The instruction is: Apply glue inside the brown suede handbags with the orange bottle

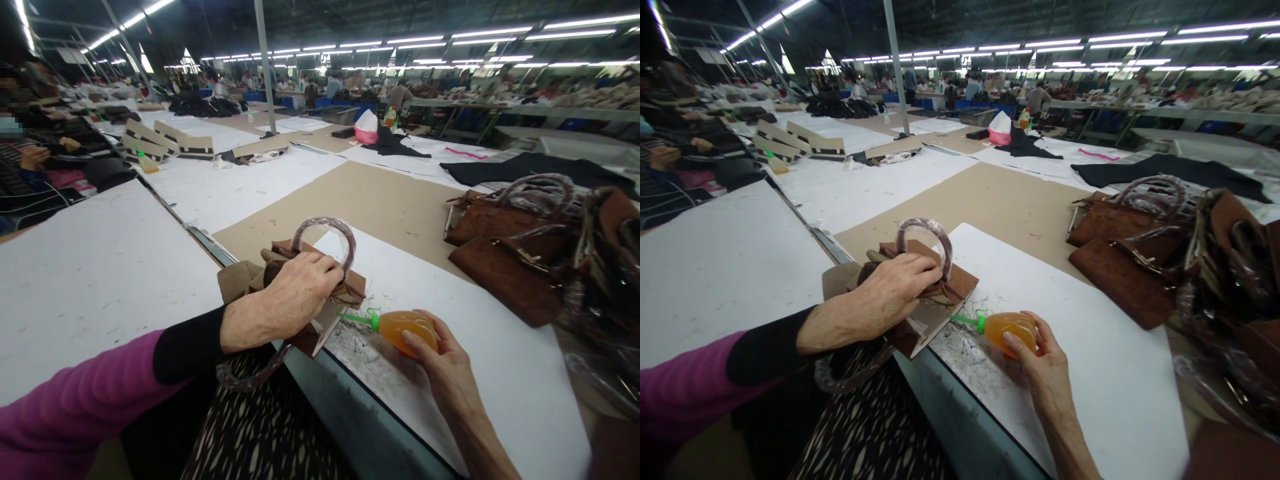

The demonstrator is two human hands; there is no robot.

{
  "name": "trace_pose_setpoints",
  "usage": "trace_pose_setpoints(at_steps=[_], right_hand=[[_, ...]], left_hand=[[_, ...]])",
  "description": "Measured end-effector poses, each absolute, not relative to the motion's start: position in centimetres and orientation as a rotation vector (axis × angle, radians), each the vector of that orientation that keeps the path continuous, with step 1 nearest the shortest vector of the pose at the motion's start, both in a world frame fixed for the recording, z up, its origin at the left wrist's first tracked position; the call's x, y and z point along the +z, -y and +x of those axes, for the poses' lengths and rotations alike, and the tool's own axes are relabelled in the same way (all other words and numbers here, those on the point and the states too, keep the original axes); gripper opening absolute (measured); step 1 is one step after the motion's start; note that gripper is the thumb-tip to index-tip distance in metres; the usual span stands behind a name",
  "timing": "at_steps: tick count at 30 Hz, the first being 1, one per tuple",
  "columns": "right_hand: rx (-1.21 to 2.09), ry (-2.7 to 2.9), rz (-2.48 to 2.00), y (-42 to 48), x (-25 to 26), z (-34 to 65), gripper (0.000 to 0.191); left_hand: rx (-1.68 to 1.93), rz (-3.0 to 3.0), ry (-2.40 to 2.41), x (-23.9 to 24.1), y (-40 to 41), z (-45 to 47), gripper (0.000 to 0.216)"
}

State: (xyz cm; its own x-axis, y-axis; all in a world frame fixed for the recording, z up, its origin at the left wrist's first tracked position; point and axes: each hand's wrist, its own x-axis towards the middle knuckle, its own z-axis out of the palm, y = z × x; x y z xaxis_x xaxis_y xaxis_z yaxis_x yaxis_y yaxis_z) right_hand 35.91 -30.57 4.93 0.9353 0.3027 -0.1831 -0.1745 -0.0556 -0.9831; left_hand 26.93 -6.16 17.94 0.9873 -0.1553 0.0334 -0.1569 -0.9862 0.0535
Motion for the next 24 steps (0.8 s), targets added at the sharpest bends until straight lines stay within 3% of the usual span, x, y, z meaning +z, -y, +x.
trace_pose_setpoints(at_steps=[24], right_hand=[[0.499,-0.008,-1.498,30.6,6.7,31.8,0.059]], left_hand=[[-0.058,3.083,0.198,18.4,6.6,26.8,0.028]])
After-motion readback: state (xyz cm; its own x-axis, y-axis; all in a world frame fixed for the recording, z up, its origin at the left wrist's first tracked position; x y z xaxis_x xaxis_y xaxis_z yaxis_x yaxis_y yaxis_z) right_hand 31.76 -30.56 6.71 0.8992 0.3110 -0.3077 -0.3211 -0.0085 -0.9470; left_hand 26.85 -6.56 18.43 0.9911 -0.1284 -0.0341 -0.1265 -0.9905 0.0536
